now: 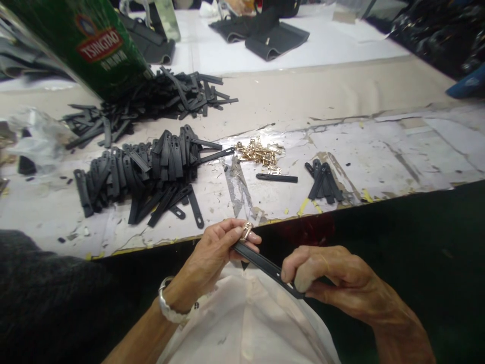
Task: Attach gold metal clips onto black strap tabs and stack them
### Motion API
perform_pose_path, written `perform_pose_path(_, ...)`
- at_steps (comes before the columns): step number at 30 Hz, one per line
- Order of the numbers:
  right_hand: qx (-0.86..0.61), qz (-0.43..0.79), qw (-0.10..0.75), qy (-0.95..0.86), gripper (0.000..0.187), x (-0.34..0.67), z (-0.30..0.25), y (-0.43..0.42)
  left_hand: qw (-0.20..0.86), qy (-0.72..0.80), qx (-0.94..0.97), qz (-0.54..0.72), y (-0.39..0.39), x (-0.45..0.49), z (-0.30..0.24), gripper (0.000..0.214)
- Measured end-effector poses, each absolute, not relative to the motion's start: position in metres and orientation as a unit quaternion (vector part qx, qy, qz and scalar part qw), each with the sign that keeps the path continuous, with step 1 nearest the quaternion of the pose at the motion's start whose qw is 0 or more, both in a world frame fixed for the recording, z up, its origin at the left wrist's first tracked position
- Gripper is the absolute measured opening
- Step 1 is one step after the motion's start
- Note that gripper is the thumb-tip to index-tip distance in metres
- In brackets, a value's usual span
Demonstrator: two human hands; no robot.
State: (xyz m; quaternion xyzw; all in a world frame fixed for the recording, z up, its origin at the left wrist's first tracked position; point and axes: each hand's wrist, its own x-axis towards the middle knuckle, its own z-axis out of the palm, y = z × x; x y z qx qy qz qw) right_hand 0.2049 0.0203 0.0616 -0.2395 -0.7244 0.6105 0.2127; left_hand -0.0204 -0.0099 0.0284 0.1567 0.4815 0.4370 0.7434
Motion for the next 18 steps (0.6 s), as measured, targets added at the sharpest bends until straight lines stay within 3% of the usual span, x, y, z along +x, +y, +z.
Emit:
perform_pose_path(10,-0.257,0.592,0.242,-0.724,0.011,0.204,0.051,0.019,0.742,0.475,0.162,0.445,-0.012,-0.022,0.027,0.03)
perform_pose_path(18,-0.261,0.553,0.244,-0.753,0.014,0.203,0.058,0.014,0.774,0.445,0.099,0.439,-0.012,-0.031,0.033,0.016)
